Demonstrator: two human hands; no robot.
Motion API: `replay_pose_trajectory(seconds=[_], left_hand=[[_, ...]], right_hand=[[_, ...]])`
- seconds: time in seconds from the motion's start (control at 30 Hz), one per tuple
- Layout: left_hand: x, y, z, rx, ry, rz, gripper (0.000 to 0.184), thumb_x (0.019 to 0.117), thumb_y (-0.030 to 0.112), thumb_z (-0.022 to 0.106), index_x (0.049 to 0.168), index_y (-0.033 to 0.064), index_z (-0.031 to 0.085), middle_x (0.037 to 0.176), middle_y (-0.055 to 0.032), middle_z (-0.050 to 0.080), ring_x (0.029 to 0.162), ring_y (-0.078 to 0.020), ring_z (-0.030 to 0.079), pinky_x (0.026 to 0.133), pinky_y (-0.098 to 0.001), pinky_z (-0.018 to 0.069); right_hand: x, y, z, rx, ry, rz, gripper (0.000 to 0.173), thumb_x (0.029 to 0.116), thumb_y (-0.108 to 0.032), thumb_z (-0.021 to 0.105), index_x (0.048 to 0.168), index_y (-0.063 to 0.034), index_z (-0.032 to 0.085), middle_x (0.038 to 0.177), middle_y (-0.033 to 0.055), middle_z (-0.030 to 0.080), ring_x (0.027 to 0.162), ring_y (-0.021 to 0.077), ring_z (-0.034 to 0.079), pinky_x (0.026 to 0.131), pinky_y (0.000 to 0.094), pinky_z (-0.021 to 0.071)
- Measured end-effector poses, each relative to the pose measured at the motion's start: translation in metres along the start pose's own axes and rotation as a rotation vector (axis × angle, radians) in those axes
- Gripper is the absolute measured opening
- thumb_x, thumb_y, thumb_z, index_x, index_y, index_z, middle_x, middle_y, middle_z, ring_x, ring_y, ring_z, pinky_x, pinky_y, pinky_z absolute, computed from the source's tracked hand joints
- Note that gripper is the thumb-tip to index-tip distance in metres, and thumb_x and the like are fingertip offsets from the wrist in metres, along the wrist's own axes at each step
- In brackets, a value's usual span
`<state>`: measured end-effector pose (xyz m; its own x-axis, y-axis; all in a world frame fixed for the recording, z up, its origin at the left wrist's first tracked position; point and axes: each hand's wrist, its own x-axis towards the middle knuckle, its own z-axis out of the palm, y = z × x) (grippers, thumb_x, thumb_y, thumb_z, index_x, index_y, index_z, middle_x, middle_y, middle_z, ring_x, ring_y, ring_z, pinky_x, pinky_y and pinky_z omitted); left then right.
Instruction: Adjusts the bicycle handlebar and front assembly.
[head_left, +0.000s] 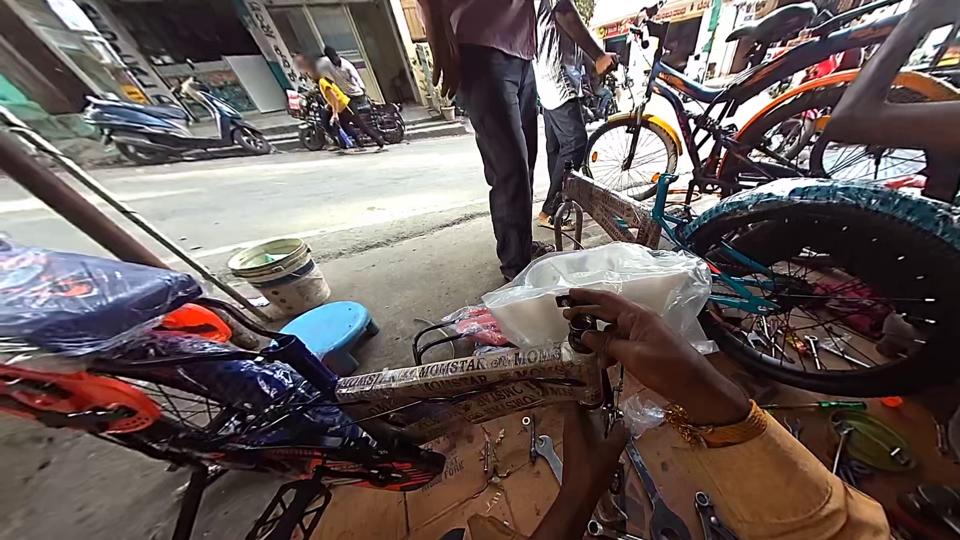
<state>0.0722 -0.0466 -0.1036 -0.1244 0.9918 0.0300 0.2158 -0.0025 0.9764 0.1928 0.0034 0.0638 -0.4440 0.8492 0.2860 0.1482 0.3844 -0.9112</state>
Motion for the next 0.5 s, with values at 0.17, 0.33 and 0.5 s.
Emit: replay_pose_trajectory(seconds=[0.17, 0.33, 0.5], left_hand=[[0.000, -0.003, 0.000, -0.016, 0.009, 0.010, 0.077, 0.0754, 0.029, 0.080, 0.137, -0.0035, 0.048, 0.123, -0.0153, 0.063, 0.113, -0.0165, 0.063, 0.098, -0.0336, 0.0538], [0.000, -0.003, 0.001, 0.002, 0.015, 0.023, 0.079, 0.0736, 0.030, 0.081, 0.137, -0.0034, 0.048, 0.124, -0.0149, 0.063, 0.115, -0.0159, 0.063, 0.099, -0.0336, 0.0531], [0.000, -0.002, 0.001, 0.016, 0.014, 0.015, 0.078, 0.0742, 0.031, 0.081, 0.136, -0.0045, 0.049, 0.123, -0.0157, 0.063, 0.114, -0.0172, 0.063, 0.099, -0.0343, 0.0531]], right_hand=[[0.004, 0.000, 0.017, -0.442, 0.312, -0.098, 0.081, 0.0778, -0.042, 0.089, 0.147, -0.0177, 0.054, 0.112, -0.0016, 0.069, 0.057, 0.0110, 0.055, 0.053, 0.0341, 0.0524], [0.007, 0.003, 0.029, -0.561, 0.454, -0.157, 0.063, 0.0829, -0.037, 0.084, 0.137, -0.0150, 0.062, 0.091, 0.0000, 0.070, 0.058, 0.0133, 0.056, 0.053, 0.0356, 0.0508], [0.001, 0.005, 0.032, -0.435, 0.472, -0.117, 0.055, 0.0853, -0.030, 0.080, 0.136, -0.0169, 0.063, 0.100, -0.0039, 0.075, 0.051, 0.0082, 0.055, 0.046, 0.0298, 0.0486]])
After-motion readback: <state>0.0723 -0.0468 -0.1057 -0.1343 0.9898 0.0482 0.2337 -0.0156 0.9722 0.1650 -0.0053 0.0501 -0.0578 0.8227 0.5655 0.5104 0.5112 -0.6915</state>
